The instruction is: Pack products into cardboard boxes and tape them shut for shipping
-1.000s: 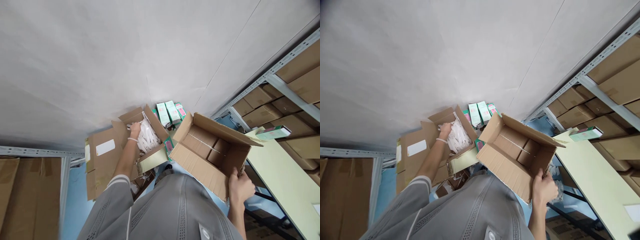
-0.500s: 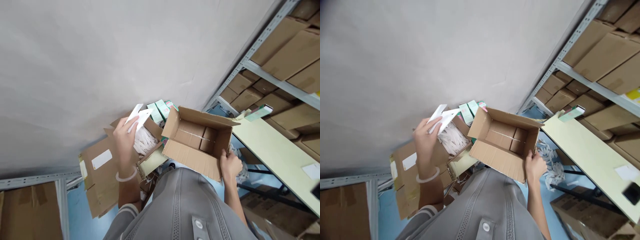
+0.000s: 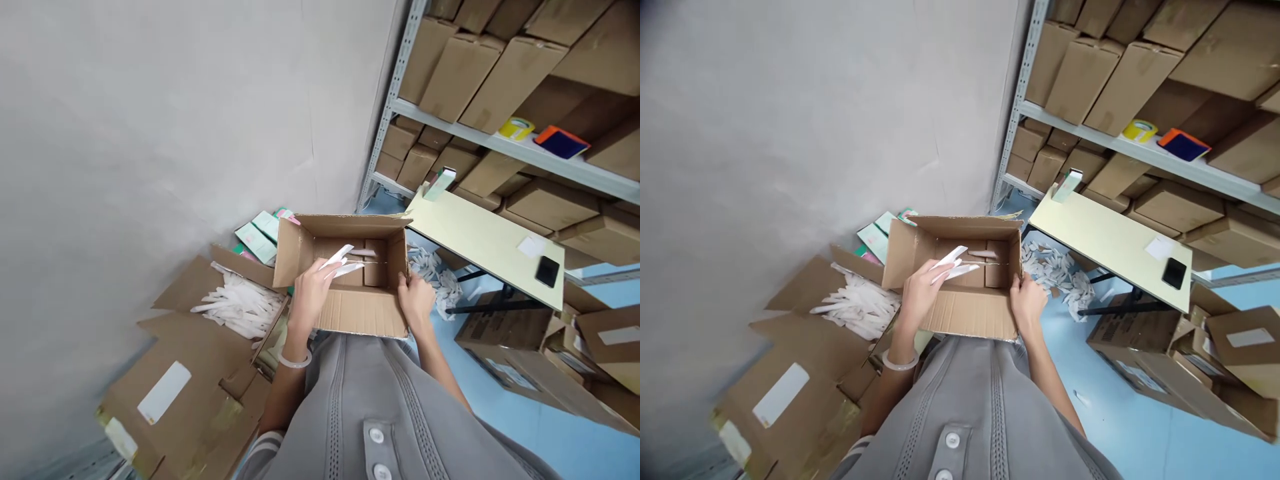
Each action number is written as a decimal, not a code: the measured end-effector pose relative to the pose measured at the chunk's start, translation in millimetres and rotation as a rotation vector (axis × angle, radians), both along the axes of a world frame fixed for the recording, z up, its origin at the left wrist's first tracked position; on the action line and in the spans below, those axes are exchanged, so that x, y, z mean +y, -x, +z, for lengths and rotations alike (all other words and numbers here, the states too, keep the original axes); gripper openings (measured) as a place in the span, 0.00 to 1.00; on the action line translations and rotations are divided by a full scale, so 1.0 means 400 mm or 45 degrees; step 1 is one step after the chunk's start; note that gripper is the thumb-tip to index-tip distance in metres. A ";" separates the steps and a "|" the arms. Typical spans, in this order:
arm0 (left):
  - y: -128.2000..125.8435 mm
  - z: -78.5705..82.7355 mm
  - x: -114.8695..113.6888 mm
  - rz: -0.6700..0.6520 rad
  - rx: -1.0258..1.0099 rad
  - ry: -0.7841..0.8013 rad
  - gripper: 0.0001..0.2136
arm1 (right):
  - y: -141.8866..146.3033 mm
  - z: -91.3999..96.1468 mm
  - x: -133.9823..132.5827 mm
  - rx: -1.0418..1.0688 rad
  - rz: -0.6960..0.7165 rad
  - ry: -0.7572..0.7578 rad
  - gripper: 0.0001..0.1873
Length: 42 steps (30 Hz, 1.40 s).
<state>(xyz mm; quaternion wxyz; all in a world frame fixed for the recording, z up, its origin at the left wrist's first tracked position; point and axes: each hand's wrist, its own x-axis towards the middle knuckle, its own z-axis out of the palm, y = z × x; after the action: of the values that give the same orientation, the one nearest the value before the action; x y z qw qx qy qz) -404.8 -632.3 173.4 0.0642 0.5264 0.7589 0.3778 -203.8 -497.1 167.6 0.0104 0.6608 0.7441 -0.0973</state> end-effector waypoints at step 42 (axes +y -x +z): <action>-0.010 0.024 0.054 0.013 0.188 -0.089 0.14 | 0.004 -0.018 0.038 -0.041 -0.007 0.108 0.24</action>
<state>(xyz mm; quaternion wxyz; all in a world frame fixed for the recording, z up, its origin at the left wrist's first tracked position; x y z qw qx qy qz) -400.8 -610.8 183.1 -0.0121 0.5510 0.7506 0.3645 -205.4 -482.0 160.4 0.0502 0.6632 0.7374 -0.1179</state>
